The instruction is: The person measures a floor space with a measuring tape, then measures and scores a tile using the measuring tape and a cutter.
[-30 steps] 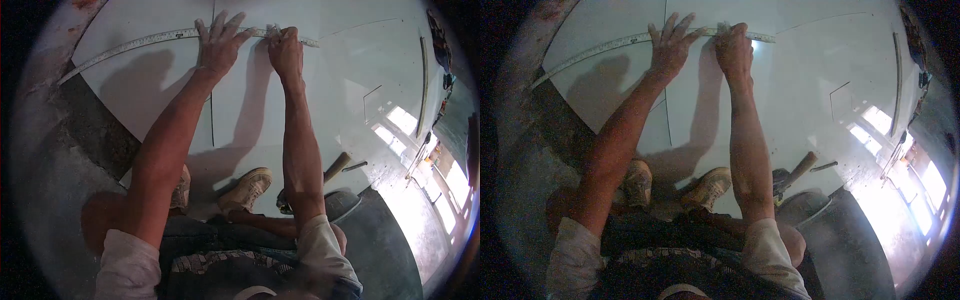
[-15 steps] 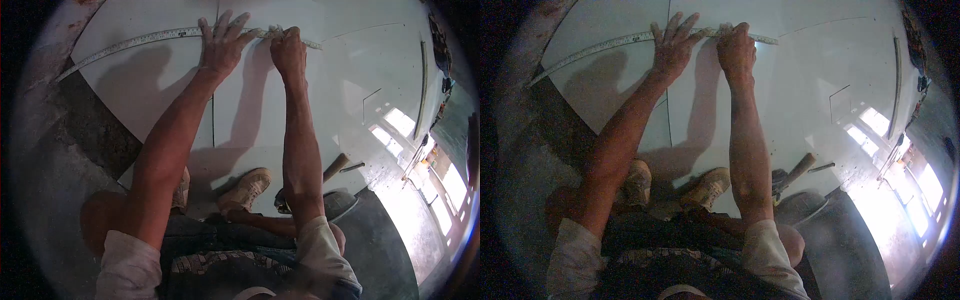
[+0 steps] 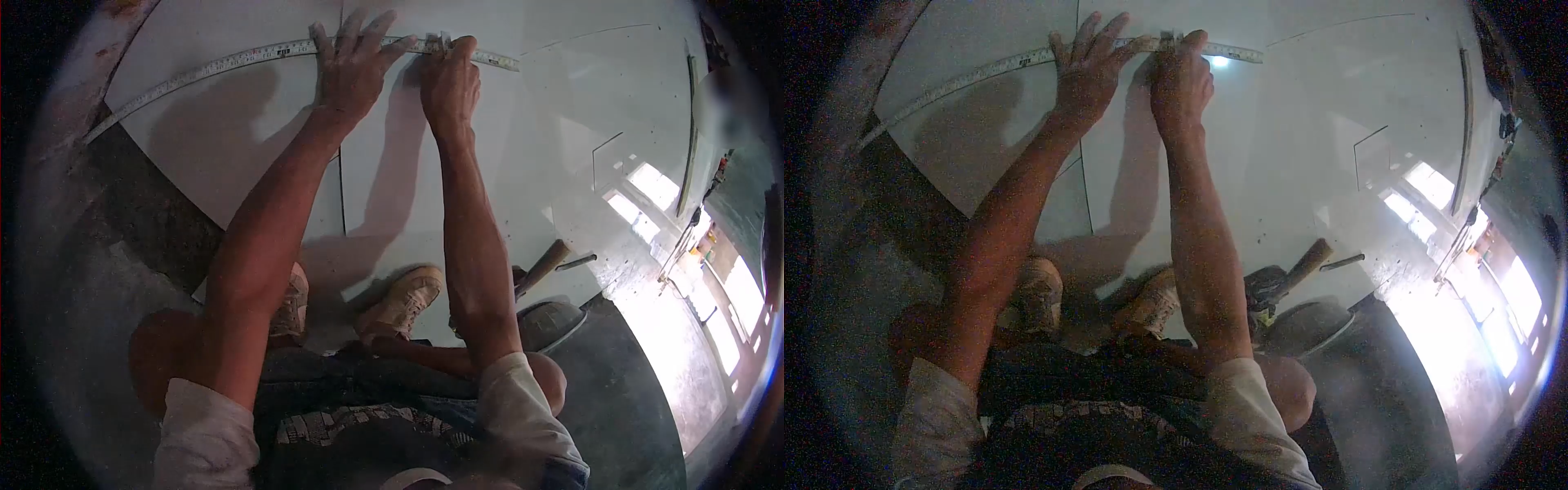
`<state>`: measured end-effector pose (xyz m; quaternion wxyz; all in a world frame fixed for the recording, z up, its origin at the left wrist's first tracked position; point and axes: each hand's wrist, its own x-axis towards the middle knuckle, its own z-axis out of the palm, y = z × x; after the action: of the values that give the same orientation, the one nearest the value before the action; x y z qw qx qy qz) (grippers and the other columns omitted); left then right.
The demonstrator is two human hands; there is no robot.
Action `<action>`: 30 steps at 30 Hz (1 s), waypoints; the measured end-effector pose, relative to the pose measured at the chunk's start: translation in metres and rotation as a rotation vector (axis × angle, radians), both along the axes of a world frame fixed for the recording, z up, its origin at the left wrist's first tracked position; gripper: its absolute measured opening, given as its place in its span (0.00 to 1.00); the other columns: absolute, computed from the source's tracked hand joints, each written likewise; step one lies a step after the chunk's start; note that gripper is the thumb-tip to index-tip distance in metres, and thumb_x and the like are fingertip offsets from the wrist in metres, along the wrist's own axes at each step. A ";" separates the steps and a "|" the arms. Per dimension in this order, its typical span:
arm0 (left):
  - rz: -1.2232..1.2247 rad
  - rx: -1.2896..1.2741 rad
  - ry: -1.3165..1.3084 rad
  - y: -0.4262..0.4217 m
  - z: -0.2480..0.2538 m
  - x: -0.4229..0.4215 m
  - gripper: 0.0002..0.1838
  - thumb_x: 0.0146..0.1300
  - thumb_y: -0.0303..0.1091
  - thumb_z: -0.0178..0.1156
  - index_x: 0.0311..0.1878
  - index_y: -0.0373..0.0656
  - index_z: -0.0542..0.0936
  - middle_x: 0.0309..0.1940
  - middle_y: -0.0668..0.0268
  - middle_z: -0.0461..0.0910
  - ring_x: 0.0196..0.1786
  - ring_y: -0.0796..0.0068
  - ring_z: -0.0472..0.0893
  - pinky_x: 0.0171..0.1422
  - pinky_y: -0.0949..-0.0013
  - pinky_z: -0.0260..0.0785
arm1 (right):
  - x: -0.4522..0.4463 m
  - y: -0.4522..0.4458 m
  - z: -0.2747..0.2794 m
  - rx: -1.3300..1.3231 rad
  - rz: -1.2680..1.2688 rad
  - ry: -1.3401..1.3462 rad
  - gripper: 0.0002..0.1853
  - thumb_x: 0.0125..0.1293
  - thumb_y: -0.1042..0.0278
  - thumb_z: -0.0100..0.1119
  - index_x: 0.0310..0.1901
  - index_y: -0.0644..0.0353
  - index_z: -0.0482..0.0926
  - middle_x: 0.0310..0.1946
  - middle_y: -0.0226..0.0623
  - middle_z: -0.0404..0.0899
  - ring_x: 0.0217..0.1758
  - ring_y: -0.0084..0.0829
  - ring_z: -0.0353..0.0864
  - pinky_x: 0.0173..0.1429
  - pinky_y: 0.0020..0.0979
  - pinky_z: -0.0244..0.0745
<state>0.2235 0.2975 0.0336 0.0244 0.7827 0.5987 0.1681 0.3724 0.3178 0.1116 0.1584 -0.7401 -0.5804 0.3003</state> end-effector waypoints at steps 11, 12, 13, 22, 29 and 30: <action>0.008 -0.007 0.049 0.000 0.001 -0.001 0.30 0.71 0.34 0.57 0.71 0.83 0.73 0.79 0.76 0.62 0.81 0.58 0.59 0.70 0.12 0.46 | -0.001 0.003 -0.003 0.027 0.004 -0.082 0.20 0.68 0.69 0.63 0.50 0.62 0.60 0.32 0.60 0.81 0.37 0.62 0.85 0.41 0.58 0.77; 0.008 -0.023 0.031 -0.002 0.002 -0.001 0.30 0.71 0.34 0.57 0.71 0.83 0.73 0.79 0.76 0.61 0.81 0.58 0.59 0.70 0.12 0.46 | -0.002 0.004 -0.001 -0.004 -0.004 -0.074 0.20 0.68 0.69 0.63 0.50 0.62 0.60 0.32 0.60 0.81 0.38 0.62 0.85 0.42 0.58 0.77; 0.009 -0.038 0.016 -0.002 0.002 -0.002 0.30 0.71 0.34 0.57 0.71 0.83 0.73 0.79 0.76 0.61 0.81 0.58 0.59 0.70 0.12 0.46 | -0.004 0.004 0.000 -0.003 -0.005 -0.089 0.20 0.68 0.69 0.63 0.50 0.62 0.60 0.32 0.60 0.81 0.38 0.62 0.85 0.41 0.59 0.76; -0.009 0.069 -0.092 0.002 0.006 -0.005 0.30 0.71 0.33 0.56 0.71 0.83 0.74 0.79 0.77 0.62 0.81 0.58 0.58 0.73 0.13 0.44 | -0.009 0.001 0.004 -0.047 -0.011 -0.112 0.20 0.68 0.71 0.61 0.51 0.64 0.60 0.32 0.58 0.83 0.36 0.60 0.85 0.40 0.57 0.76; 0.011 -0.032 -0.162 0.000 0.021 -0.001 0.22 0.70 0.34 0.57 0.63 0.71 0.81 0.77 0.67 0.66 0.81 0.51 0.57 0.77 0.16 0.37 | -0.004 -0.004 -0.009 -0.003 -0.044 -0.086 0.20 0.69 0.70 0.61 0.51 0.65 0.60 0.32 0.58 0.82 0.36 0.60 0.85 0.40 0.56 0.77; 0.009 -0.051 -0.144 -0.001 0.024 -0.001 0.22 0.70 0.34 0.57 0.64 0.70 0.81 0.76 0.66 0.66 0.81 0.51 0.58 0.77 0.17 0.38 | -0.005 -0.002 -0.006 0.005 -0.025 -0.087 0.20 0.69 0.70 0.61 0.52 0.65 0.60 0.32 0.59 0.83 0.36 0.60 0.86 0.40 0.56 0.77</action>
<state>0.2227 0.2966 0.0575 0.0865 0.7649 0.6031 0.2090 0.3676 0.3157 0.1059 0.1385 -0.7594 -0.5781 0.2644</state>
